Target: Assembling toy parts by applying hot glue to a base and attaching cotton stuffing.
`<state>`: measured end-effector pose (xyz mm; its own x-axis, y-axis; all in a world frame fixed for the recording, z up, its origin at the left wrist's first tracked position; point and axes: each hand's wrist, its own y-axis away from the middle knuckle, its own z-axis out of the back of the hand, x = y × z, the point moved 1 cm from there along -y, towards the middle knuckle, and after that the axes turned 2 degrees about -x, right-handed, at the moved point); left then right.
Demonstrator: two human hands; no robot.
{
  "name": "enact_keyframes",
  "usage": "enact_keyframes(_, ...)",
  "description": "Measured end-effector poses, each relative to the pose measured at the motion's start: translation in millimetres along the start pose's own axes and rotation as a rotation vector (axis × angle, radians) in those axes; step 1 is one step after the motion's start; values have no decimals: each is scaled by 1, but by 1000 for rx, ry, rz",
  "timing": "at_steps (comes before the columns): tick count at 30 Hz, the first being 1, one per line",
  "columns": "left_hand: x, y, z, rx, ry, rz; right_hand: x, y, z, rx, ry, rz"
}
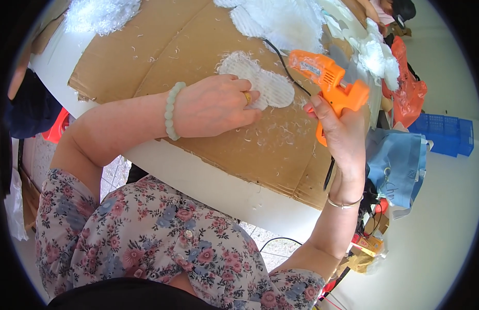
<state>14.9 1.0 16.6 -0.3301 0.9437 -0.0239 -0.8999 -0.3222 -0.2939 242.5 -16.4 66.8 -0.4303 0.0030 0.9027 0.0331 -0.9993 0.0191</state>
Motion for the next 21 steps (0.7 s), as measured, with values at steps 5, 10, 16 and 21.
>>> enact_keyframes(5, 3, -8, -2, -219, 32, 0, -25, 19, -2, -123, -273, -138)
enact_keyframes(10, 4, -15, 6, -195, 130, 47, -33, 30, -12, -147, -481, -189)
enact_keyframes(16, 9, -14, 5, -239, 263, 98, -49, 44, -12, -213, -658, -162)
enact_keyframes(21, 4, -20, 17, -316, 318, 130, -49, 48, -9, -249, -700, -118)
